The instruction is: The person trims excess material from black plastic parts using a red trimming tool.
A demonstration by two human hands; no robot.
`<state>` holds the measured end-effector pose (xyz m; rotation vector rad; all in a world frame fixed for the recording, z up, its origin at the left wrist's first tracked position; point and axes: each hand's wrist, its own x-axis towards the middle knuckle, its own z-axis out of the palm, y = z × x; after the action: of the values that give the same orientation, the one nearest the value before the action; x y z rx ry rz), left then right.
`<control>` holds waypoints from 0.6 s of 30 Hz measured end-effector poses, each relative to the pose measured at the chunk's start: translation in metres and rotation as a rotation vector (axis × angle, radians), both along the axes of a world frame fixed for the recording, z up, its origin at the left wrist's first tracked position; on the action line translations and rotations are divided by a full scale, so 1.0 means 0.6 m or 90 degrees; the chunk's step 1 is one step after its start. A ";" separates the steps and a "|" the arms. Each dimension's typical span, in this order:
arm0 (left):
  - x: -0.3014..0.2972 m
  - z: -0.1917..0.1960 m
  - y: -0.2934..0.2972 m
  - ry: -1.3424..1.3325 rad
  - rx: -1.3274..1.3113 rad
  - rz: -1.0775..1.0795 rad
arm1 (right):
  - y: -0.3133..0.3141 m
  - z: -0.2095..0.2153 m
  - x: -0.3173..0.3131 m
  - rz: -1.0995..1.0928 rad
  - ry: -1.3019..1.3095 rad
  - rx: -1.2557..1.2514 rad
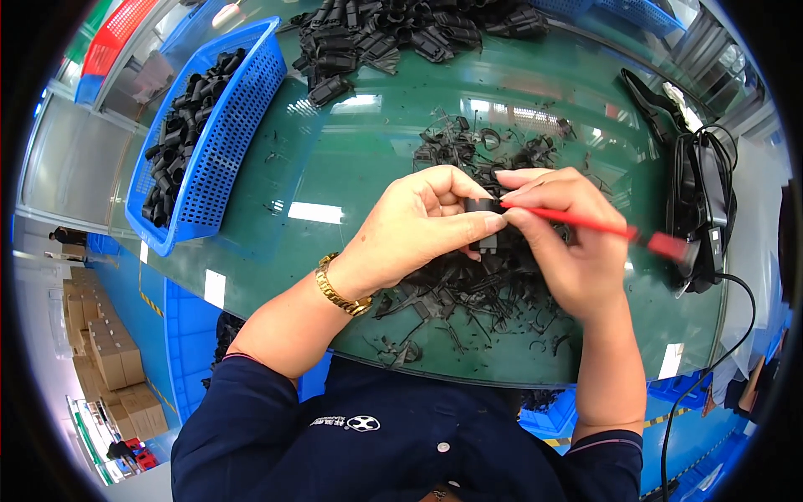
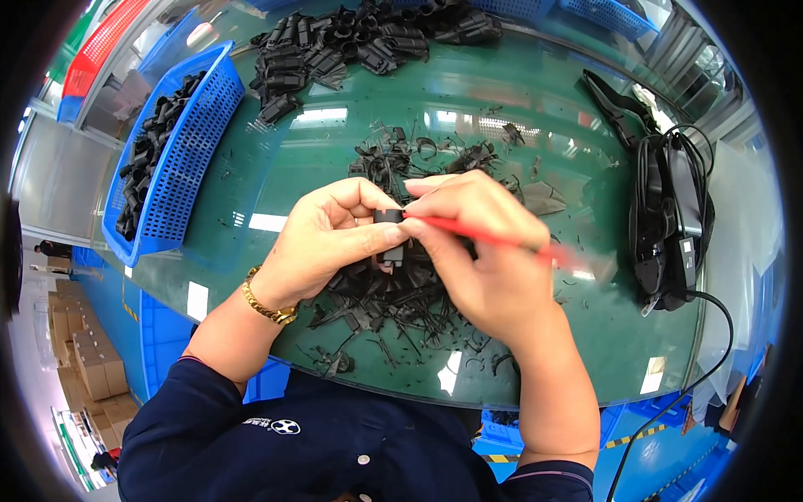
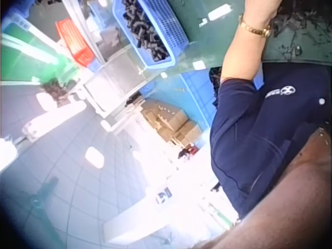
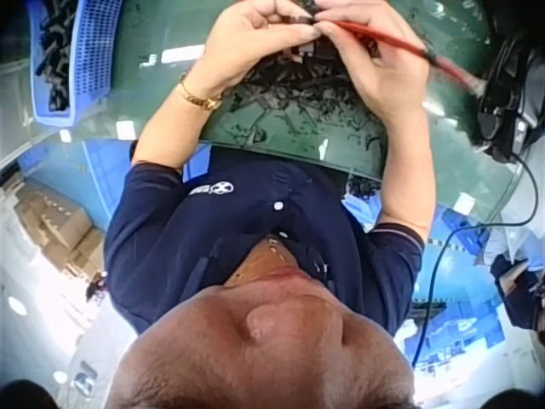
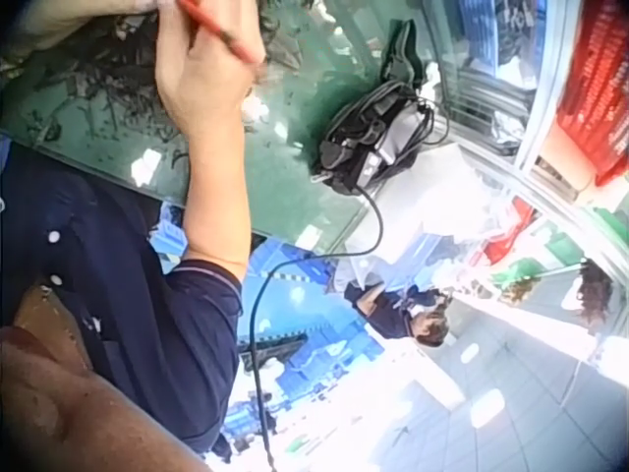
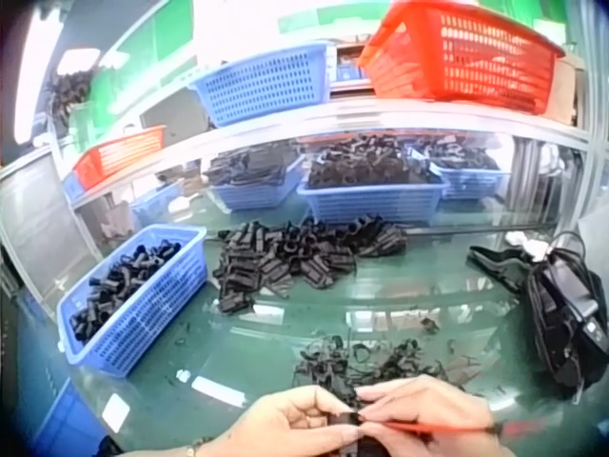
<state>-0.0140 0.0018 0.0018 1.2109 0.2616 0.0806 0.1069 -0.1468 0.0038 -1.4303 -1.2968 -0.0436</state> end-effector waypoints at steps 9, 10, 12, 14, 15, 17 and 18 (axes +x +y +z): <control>0.002 -0.015 -0.008 -0.080 0.006 -0.036 | 0.008 -0.018 0.023 -0.109 0.018 0.047; 0.004 -0.017 -0.003 -0.100 0.023 -0.024 | 0.001 -0.012 0.019 -0.108 0.133 0.036; 0.006 -0.016 0.002 -0.113 0.030 -0.015 | -0.003 -0.004 0.016 -0.074 0.304 0.054; 0.006 -0.014 0.004 -0.111 0.022 -0.010 | -0.005 0.000 0.015 -0.049 0.318 0.056; 0.006 -0.014 0.003 -0.111 0.023 -0.009 | -0.007 0.001 0.015 -0.027 0.335 0.055; 0.005 -0.012 0.003 -0.071 0.030 -0.006 | -0.009 0.002 0.015 0.013 0.367 0.063; 0.004 -0.011 0.003 -0.070 0.030 -0.007 | -0.010 0.003 0.015 0.051 0.400 0.070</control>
<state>-0.0117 0.0037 -0.0049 1.2495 0.1572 0.1447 0.1156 -0.1527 0.0055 -1.1628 -0.8137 0.3571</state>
